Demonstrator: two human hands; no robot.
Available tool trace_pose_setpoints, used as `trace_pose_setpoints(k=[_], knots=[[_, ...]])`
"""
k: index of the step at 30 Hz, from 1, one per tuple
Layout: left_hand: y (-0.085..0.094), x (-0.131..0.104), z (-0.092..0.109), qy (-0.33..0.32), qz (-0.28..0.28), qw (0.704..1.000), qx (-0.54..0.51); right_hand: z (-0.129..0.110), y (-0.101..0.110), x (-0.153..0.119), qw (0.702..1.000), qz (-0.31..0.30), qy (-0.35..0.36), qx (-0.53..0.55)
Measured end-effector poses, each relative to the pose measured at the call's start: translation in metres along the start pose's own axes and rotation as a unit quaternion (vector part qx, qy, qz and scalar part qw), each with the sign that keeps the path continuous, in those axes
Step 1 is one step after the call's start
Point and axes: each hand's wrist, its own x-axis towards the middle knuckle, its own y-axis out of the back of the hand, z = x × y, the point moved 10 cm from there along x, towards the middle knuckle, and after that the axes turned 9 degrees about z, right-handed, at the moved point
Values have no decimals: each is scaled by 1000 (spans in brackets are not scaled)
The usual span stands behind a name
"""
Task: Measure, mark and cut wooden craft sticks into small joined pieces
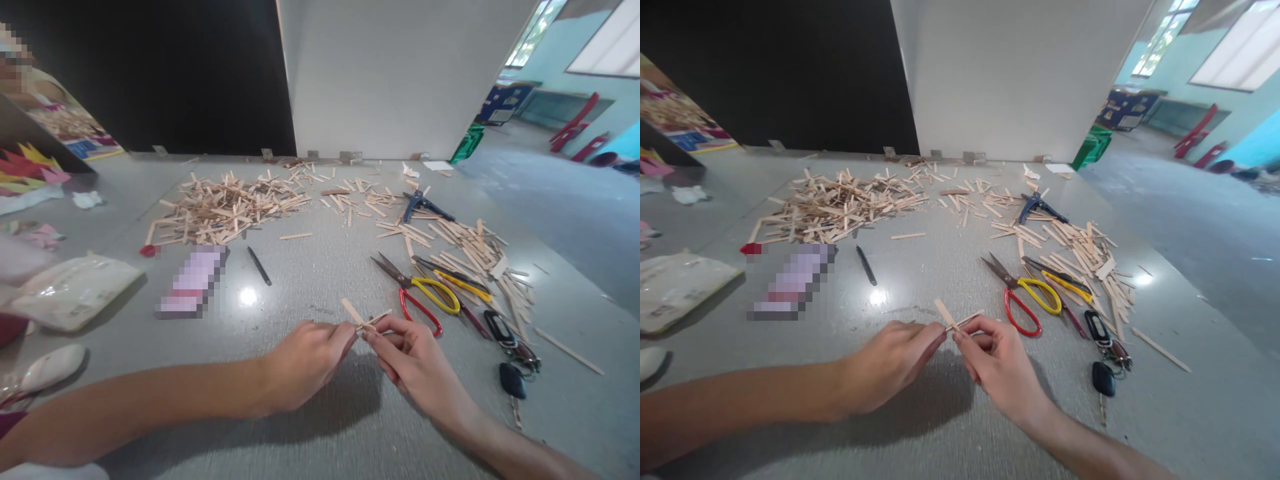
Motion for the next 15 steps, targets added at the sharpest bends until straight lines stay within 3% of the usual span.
trace_pose_setpoints(k=[7,12,15], knots=[[-3,-5,5,-36,-15,999,29,-3,-2,-4,999,6,36,2],[10,9,-10,119,15,981,-153,2,-4,-4,1000,-11,17,11],[15,16,-18,194,2,956,-220,-13,2,-5,996,-5,90,-8]])
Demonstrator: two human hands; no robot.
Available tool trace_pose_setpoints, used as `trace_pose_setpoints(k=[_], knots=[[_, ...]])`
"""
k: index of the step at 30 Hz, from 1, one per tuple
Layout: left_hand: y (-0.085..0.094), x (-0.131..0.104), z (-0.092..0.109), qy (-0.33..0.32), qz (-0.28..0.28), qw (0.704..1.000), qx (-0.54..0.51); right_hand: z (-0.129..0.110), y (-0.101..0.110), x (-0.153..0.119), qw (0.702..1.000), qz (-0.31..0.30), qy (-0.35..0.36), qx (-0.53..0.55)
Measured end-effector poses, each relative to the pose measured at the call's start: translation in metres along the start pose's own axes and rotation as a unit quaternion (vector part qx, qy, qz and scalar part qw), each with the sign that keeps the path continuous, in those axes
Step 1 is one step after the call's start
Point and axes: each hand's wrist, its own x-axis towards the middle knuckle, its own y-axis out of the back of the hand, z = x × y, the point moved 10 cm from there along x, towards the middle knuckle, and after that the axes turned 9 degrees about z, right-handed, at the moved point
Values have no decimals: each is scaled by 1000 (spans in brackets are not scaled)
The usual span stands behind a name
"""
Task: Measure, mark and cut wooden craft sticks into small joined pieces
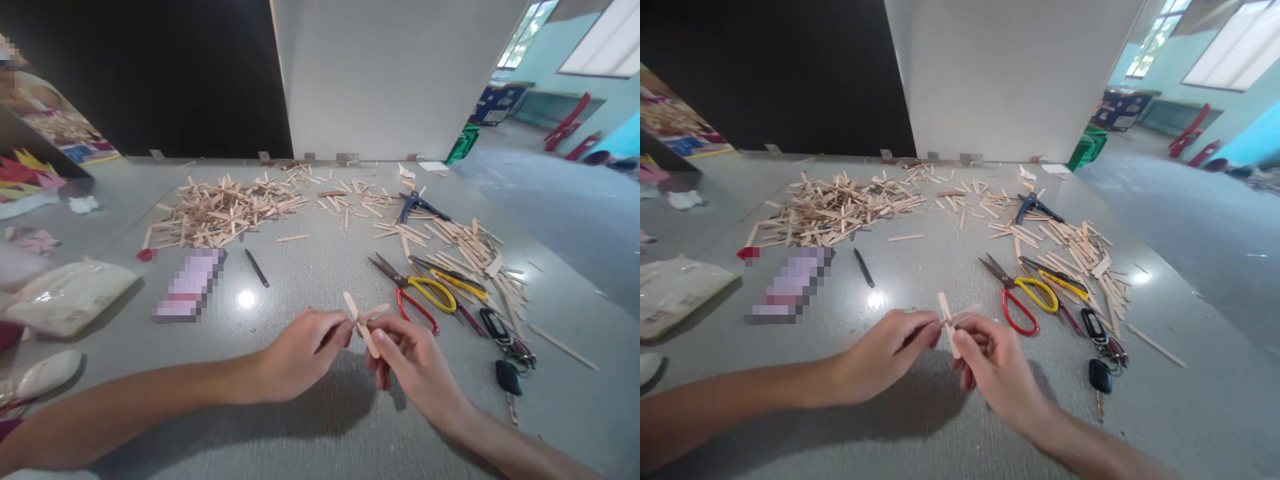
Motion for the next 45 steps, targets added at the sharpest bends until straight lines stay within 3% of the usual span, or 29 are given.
trace_pose_setpoints(k=[3,7,12,16,23,26,28,31,33,37,39,41,45], knots=[[6,4,-2,37,-10,999,-24,-30,18,-3,979,70,159,-111],[9,5,-2,47,-32,997,-54,-69,32,-24,866,189,378,-267],[4,5,-5,69,-67,991,-94,-69,15,-29,812,128,460,-334],[3,4,0,48,-71,992,-92,-73,10,-42,782,120,521,-320],[7,-2,13,-61,-22,998,-17,-70,2,-42,808,77,508,-288],[7,-2,14,-77,-12,997,-10,-69,3,-37,821,79,495,-273],[7,1,9,-49,-13,998,-27,-68,5,-36,818,94,493,-279],[8,4,-4,46,-11,996,-79,-68,20,-38,807,196,479,-283],[4,3,-10,97,-26,986,-132,-64,24,-33,824,216,444,-278],[-5,1,-6,101,-63,973,-199,-41,0,-11,909,64,323,-255],[-3,1,-6,81,-43,980,-174,-34,-5,-8,928,34,285,-238],[2,2,-6,51,-9,991,-122,-33,-6,-9,925,43,288,-244],[8,1,1,-32,38,998,-41,-35,-6,-17,889,84,342,-293]])
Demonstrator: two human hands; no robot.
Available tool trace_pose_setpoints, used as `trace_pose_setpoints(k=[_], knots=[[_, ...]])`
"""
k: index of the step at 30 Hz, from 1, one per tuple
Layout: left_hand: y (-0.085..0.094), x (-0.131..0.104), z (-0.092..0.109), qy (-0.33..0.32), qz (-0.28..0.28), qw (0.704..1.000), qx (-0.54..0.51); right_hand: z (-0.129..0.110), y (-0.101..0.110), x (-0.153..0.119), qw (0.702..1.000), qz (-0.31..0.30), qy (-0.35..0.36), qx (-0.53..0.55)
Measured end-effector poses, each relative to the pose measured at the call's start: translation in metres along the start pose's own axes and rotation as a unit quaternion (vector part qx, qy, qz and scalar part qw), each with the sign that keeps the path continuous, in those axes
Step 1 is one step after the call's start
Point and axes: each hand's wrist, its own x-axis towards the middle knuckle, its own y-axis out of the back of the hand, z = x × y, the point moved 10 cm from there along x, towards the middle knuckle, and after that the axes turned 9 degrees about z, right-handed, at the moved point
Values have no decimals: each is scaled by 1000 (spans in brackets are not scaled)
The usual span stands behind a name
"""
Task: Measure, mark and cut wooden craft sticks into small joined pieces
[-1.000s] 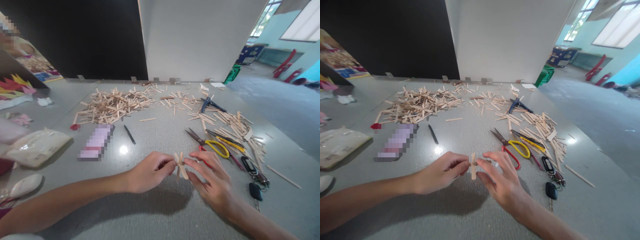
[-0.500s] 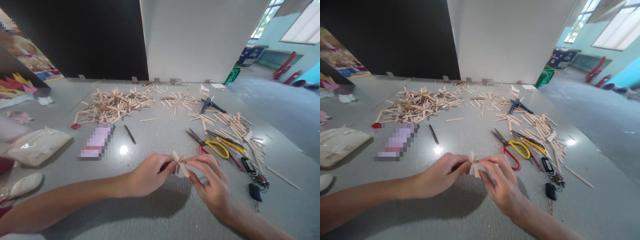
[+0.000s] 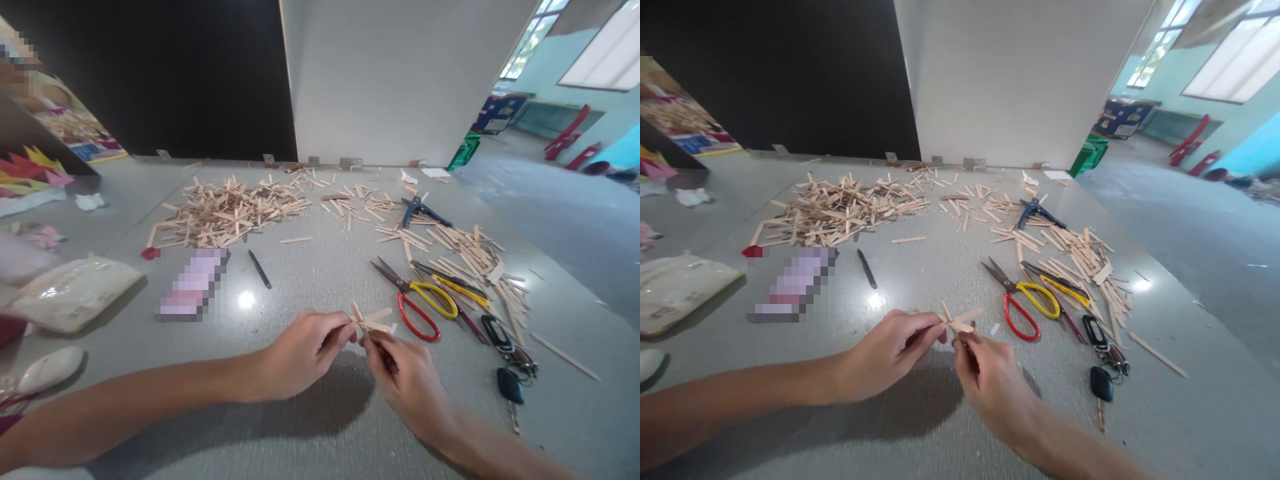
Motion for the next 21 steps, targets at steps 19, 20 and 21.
trace_pose_setpoints(k=[19,20,21], knots=[[-11,-5,-5,94,-37,988,-117,-28,12,-2,974,75,150,-150],[-10,-5,-5,90,-30,989,-114,-27,12,-1,975,72,146,-152],[-8,-5,-4,78,-20,991,-105,-28,13,-1,974,74,147,-155]])
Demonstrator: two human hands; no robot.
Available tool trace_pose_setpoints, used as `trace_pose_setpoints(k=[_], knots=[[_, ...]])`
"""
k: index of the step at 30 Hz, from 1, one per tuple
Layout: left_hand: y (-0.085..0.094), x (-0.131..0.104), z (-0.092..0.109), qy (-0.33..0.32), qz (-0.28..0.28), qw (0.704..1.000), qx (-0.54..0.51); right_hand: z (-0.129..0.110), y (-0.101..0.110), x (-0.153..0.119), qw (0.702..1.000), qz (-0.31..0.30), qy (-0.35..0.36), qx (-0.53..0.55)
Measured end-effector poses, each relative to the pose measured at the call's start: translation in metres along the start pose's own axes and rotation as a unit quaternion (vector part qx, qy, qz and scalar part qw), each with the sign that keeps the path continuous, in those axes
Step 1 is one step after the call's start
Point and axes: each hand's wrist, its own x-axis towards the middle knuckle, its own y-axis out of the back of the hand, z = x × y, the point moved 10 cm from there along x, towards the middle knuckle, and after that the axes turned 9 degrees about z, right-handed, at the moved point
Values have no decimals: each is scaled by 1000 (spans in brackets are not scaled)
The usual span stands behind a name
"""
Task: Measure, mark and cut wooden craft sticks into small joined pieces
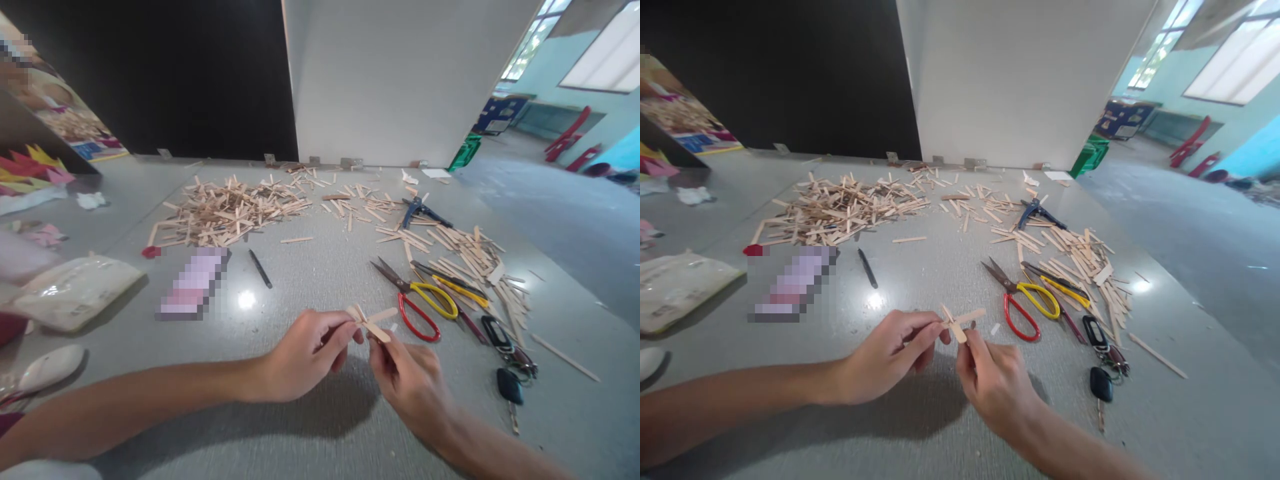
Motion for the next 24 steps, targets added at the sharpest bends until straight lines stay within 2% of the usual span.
trace_pose_setpoints(k=[5,7,15,20,22,24], knots=[[3,-4,10,-108,44,990,76,-11,4,-1,999,10,26,-16],[2,-6,13,-125,43,987,95,-14,4,0,999,9,31,-20],[0,-4,9,-91,28,992,82,-10,-4,1,1000,-13,23,-5],[5,-2,11,-84,42,991,91,-5,-4,-1,999,-32,10,8],[8,0,11,-69,38,993,88,1,2,0,1000,-19,-12,13],[9,1,10,-52,27,995,84,11,15,2,998,31,-50,21]])
